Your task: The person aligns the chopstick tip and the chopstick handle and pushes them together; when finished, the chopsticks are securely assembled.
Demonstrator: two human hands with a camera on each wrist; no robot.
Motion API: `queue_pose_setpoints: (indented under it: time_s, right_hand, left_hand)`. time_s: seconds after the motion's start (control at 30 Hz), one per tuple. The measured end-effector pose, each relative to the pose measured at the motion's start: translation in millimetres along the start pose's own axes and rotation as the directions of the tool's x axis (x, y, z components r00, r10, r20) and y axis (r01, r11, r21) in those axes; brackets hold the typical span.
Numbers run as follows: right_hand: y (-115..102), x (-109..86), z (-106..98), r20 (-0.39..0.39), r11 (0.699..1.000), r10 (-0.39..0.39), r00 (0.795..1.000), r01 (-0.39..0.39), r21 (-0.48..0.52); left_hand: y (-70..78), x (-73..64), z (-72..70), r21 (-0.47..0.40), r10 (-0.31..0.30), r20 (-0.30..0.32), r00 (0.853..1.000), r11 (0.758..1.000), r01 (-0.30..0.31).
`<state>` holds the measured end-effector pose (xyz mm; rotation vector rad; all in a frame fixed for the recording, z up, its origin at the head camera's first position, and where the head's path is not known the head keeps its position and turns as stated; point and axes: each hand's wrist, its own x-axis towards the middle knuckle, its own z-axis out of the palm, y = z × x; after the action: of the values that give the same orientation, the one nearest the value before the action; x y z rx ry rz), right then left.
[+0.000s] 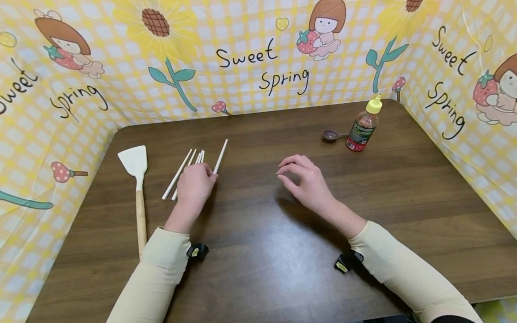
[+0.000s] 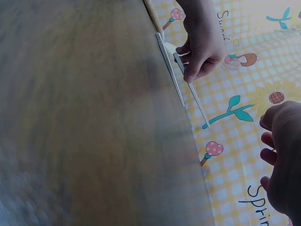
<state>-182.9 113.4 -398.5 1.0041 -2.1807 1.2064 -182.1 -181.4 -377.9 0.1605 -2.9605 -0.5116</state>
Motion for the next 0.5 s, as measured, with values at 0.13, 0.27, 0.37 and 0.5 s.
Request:
queue_pose_setpoints:
  time_s: [0.13,0.27,0.37,0.5]
  right_hand:
    - [-0.2,-0.1,-0.2,0.006,1.000,0.003,1.000,-0.003,0.000]
    - [-0.3,-0.5,-0.8,0.011,1.000,0.010,1.000,-0.010,0.001]
    - [0.0,-0.7,-1.1,0.015,1.000,0.014,1.000,-0.014,0.000]
    - [-0.2,-0.6,-1.3,0.018,1.000,0.017,1.000,-0.017,-0.004]
  left_hand:
    - [-3.7,1.0,-0.9,0.012,-0.036,0.015,0.999,0.999,0.036]
    - [-6.4,1.6,-0.8,0.017,-0.056,0.035,0.998,0.998,0.055]
    - [-8.0,2.1,0.1,0.024,-0.064,0.042,0.997,0.998,0.063]
    - [-9.2,2.1,0.9,0.035,-0.074,0.053,0.996,0.997,0.072]
